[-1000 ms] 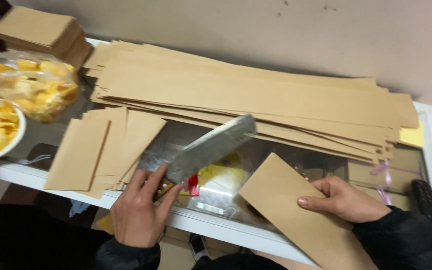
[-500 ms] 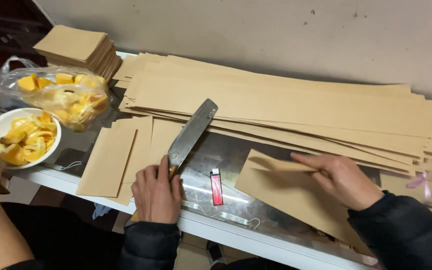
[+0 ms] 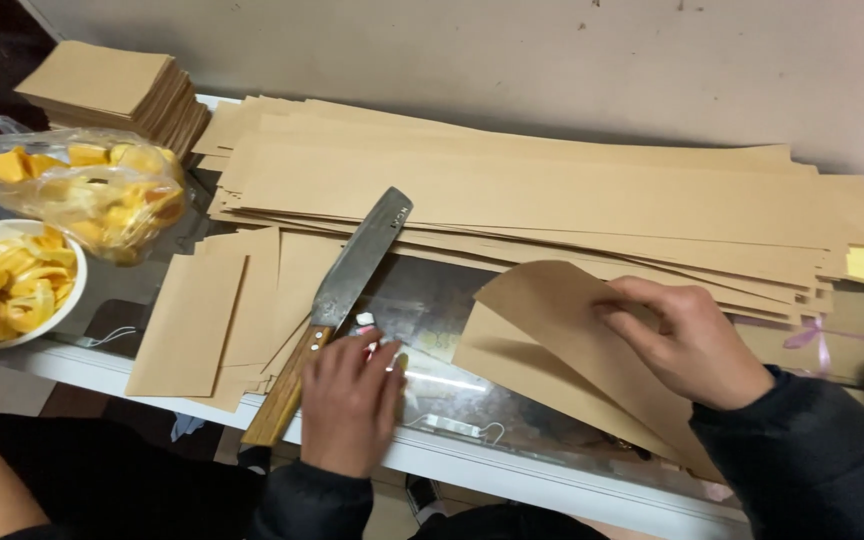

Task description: Folding and cutting long strips of brown paper to produce individual paper bags.

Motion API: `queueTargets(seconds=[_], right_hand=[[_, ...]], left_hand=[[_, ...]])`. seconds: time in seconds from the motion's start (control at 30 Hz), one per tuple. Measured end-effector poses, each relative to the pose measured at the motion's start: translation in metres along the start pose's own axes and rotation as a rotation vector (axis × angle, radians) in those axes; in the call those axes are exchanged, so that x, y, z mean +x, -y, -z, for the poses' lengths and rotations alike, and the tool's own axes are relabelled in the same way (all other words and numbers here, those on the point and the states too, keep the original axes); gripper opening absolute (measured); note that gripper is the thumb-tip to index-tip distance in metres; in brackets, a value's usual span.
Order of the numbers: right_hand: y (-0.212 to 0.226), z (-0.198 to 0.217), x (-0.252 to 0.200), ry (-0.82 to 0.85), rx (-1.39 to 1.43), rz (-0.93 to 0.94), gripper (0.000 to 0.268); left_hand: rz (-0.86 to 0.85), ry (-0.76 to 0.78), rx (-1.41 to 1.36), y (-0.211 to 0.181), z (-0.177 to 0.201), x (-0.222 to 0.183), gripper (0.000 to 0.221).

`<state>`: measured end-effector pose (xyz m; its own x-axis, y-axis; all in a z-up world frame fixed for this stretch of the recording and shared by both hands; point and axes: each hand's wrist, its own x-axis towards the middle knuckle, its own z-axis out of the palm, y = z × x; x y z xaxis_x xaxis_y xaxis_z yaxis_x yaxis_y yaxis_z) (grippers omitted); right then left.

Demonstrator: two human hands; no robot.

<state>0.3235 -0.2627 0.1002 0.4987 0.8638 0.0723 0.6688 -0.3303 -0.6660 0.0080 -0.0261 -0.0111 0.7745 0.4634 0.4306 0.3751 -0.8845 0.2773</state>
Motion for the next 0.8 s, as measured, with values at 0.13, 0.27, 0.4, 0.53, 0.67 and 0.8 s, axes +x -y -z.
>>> queueTargets(seconds=[0.13,0.27,0.4,0.53,0.67,0.8], right_hand=[[0.014,-0.007,0.003,0.014,0.037,0.093,0.023],[0.041,-0.014,0.005,0.139,0.145,0.156,0.022],[0.035,-0.010,-0.001,0.208,0.214,0.026,0.027],[-0.018,-0.001,-0.033,0.274,0.169,-0.253,0.046],[-0.058,-0.013,-0.068,0.303,0.587,-0.598,0.020],[-0.074,-0.034,-0.077,0.122,0.739,-0.733,0.030]], left_hand=[[0.189,-0.043,-0.592,-0.052,0.005,0.013,0.044],[0.666,0.295,-1.229,-0.096,-0.011,0.026,0.061],[0.765,0.054,-1.342,-0.095,-0.021,0.032,0.038],[0.751,-0.171,-1.092,-0.040,-0.018,0.025,0.045],[0.987,-0.375,-1.125,-0.022,-0.010,0.020,0.045],[0.835,-0.436,-0.853,-0.032,-0.013,0.014,0.038]])
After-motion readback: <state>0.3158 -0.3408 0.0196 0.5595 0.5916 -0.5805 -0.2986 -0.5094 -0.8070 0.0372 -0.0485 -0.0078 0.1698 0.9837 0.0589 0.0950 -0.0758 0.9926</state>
